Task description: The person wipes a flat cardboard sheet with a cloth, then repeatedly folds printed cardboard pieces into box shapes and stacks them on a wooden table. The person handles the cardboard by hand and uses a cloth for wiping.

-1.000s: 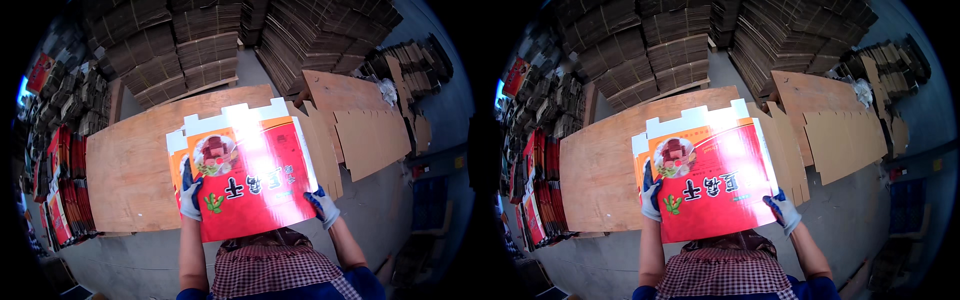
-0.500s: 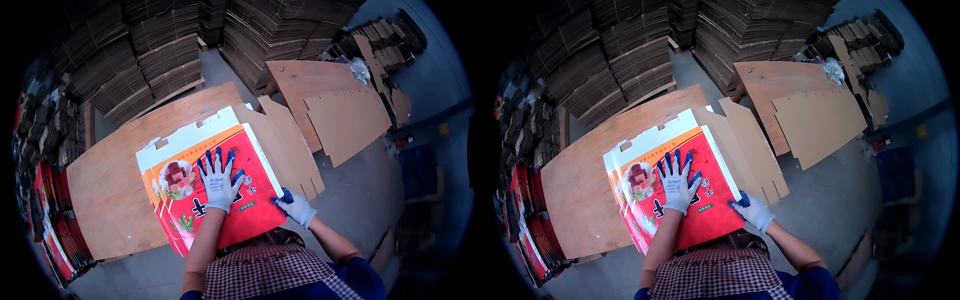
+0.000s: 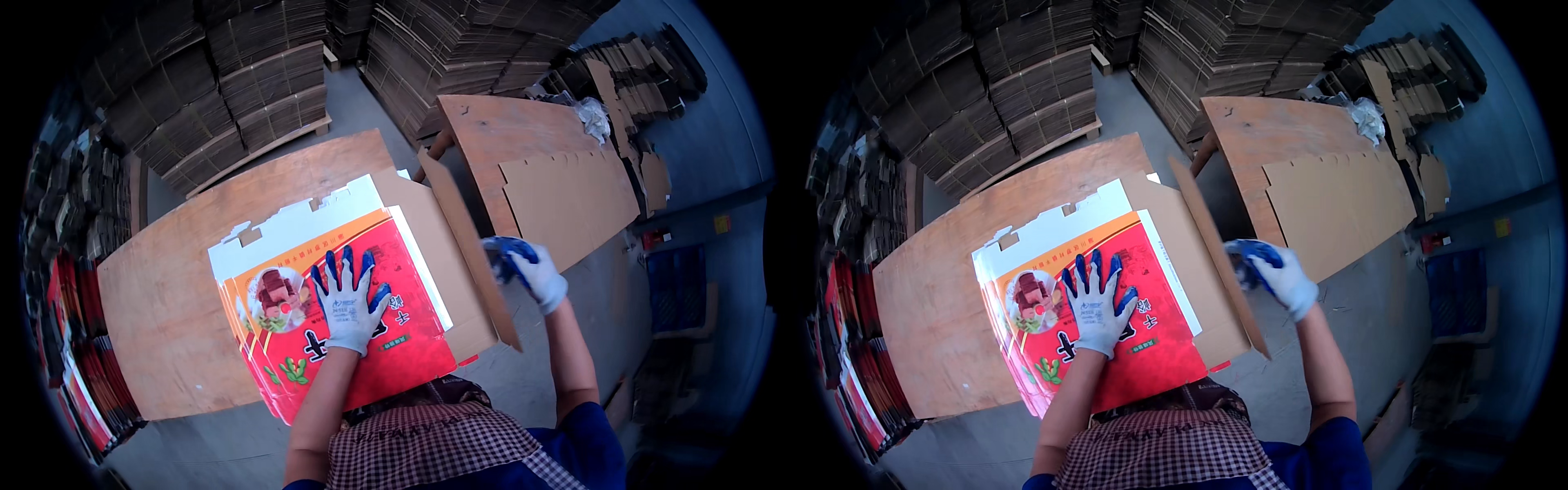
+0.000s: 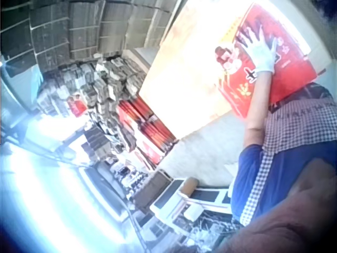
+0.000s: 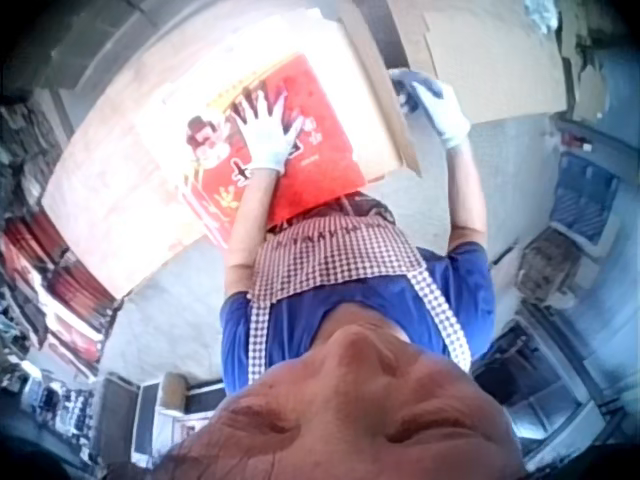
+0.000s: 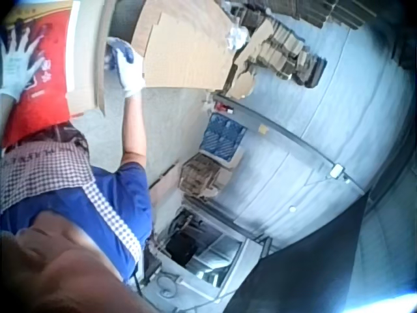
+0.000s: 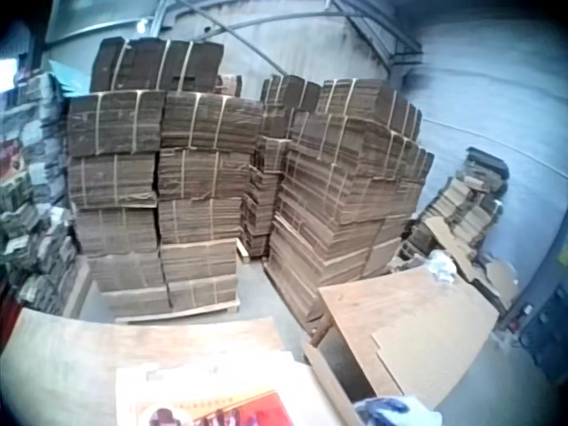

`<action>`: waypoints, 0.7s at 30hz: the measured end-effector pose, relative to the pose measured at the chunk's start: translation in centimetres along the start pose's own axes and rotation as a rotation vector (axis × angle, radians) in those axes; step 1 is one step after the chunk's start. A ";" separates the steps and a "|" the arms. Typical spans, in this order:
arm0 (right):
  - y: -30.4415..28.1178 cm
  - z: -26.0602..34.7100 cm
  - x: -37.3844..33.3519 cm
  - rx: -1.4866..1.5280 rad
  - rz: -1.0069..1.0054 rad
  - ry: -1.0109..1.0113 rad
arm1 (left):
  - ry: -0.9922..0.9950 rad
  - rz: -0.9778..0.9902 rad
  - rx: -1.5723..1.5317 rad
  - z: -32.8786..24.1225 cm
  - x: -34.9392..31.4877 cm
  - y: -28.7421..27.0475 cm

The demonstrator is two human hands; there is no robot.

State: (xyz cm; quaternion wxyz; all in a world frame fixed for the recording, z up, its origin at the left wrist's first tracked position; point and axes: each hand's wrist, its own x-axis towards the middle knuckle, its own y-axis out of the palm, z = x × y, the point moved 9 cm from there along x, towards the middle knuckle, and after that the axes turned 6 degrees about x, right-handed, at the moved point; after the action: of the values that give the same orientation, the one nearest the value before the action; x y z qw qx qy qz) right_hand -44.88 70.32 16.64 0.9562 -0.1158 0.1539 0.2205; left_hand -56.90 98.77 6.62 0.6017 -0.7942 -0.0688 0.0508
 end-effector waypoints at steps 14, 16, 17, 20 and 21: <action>12.6 0.7 16.1 -1.054 0.005 -0.599 | 0.015 -0.018 -0.038 0.1 0.1 -0.4; 12.7 0.6 16.0 -1.100 0.008 -0.592 | 0.014 -0.001 -0.039 0.1 0.1 -0.2; 12.8 0.5 16.0 -1.115 0.006 -0.602 | 0.015 0.008 -0.038 0.1 0.1 -0.1; 12.9 0.2 16.2 -1.149 0.002 -0.610 | 0.019 -0.011 -0.057 0.1 0.2 -0.2; 12.9 0.2 16.2 -1.158 0.001 -0.609 | 0.016 -0.005 -0.061 0.1 0.2 0.0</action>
State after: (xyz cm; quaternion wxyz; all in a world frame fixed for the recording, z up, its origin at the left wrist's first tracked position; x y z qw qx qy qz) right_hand -36.89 87.93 9.21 0.7398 -0.5444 -0.2674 0.2912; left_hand -56.76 98.92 6.62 0.5778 -0.8123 -0.0676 0.0410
